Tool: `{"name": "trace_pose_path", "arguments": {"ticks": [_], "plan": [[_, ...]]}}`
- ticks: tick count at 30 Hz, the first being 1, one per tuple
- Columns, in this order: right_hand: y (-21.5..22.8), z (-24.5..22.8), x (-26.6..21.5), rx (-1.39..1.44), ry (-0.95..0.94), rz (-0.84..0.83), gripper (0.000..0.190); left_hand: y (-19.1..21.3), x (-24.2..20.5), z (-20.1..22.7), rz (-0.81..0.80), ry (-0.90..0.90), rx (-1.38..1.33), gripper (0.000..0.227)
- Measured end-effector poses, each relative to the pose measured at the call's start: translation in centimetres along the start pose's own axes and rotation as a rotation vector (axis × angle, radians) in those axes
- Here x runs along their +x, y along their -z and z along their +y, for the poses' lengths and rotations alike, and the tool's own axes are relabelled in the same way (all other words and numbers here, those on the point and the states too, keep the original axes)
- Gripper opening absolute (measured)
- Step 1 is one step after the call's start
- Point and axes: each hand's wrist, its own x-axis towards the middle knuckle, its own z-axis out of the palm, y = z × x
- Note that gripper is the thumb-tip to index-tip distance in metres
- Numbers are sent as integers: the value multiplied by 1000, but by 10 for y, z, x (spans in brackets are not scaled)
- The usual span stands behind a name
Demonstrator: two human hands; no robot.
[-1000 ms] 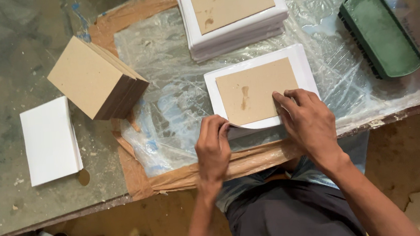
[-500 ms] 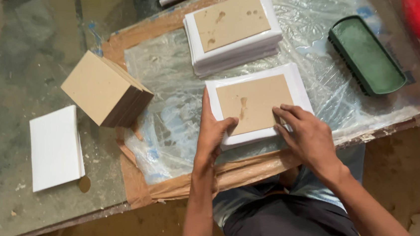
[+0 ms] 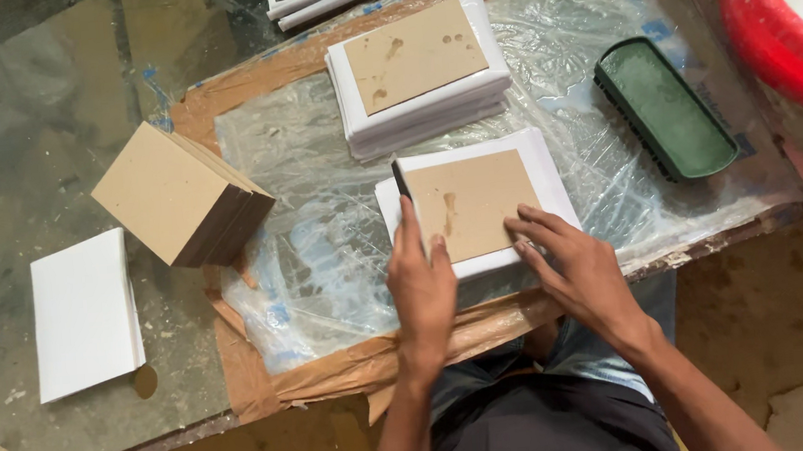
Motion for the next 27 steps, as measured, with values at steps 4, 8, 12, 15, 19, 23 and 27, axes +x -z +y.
{"name": "trace_pose_path", "arguments": {"ticks": [4, 8, 12, 15, 19, 23, 27], "plan": [[-16, -5, -34, 362, -474, -82, 29, 2, 25, -27, 1, 78, -363, 81], [-34, -6, -47, 1166, -676, -136, 54, -4, 18, -48, -46, 263, -800, 81], [-18, 20, -23, 1302, -676, 122, 67, 5, 15, -55, -83, 276, -785, 82], [-4, 38, -9, 1124, -724, 74, 73, 13, 18, -56, -150, 388, -857, 88], [8, 46, 4, 898, -531, -63, 84, 12, 21, -49, -278, 351, -813, 97], [23, 49, 28, 877, -701, -259, 97, 20, 33, -42, -387, 353, -722, 103], [23, 57, 50, 896, -598, -338, 116, 25, 47, -38, -399, 249, -804, 101]]}}
